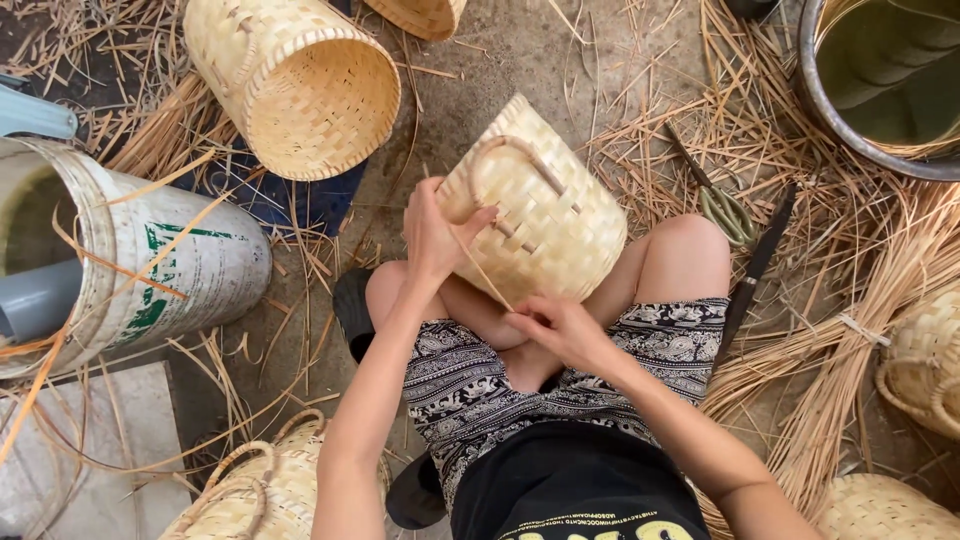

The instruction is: Weaving strips of wood or bamboo to form baskets and attaching woven handles.

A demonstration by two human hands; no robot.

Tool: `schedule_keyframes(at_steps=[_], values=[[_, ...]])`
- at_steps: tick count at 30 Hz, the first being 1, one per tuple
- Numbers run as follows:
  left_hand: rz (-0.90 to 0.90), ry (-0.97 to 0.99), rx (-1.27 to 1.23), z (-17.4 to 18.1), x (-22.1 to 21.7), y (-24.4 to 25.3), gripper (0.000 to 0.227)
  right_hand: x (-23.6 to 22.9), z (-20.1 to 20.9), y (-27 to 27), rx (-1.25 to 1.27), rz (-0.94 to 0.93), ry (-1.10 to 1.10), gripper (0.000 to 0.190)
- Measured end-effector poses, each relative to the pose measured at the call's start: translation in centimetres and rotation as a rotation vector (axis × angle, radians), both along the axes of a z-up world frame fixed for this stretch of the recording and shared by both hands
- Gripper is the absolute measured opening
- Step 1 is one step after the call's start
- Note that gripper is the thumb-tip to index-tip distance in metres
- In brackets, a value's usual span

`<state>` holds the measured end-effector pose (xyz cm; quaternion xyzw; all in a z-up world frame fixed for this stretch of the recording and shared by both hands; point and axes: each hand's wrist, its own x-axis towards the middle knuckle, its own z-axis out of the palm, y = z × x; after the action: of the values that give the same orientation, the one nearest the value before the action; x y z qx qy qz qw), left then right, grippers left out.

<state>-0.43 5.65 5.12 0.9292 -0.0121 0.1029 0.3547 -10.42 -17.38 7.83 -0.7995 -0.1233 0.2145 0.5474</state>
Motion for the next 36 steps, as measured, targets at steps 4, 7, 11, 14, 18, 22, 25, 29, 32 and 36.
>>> schedule_keyframes(at_steps=[4, 7, 11, 14, 18, 22, 25, 29, 32, 36], values=[[0.038, 0.107, -0.321, 0.1, -1.8, 1.1, 0.094, 1.1, 3.0, -5.3, 0.105, 0.216, 0.013, 0.024], [-0.081, 0.208, -0.655, -4.7, -1.3, 5.7, 0.1, 2.4, 3.6, -9.3, 0.084, -0.062, 0.408, 0.028], [-0.165, 0.613, -0.975, -6.1, 3.6, 9.9, 0.109, 4.6, 3.4, -11.2, 0.244, -0.124, -0.009, 0.027], [-0.132, 0.787, -1.035, -4.7, 8.2, 7.7, 0.103, 5.5, 4.1, -9.9, 0.237, -0.141, -0.092, 0.029], [-0.186, 0.93, -0.992, -4.7, 10.9, 5.7, 0.073, 6.2, 2.8, -9.4, 0.333, -0.255, 0.046, 0.02], [-0.295, 0.99, -1.026, -7.3, 9.3, 5.5, 0.05, 7.4, 2.0, -9.7, 0.368, -0.317, -0.06, 0.017], [-0.205, 0.984, -1.044, -3.9, 6.8, 3.2, 0.04, 8.2, 2.9, -8.0, 0.412, -0.38, -0.031, 0.016], [0.053, 0.908, -1.044, -1.7, 2.2, 2.1, 0.046, 8.5, 4.7, -5.8, 0.501, -0.421, -0.128, 0.012], [0.093, 0.728, -0.921, -3.3, -5.1, 2.9, 0.046, 7.5, 6.2, -4.5, 0.526, -0.45, -0.2, 0.011], [-0.034, 0.561, -1.081, 5.0, -11.4, -0.2, 0.046, 4.9, 7.2, -3.4, 0.382, -0.373, -0.347, 0.012]])
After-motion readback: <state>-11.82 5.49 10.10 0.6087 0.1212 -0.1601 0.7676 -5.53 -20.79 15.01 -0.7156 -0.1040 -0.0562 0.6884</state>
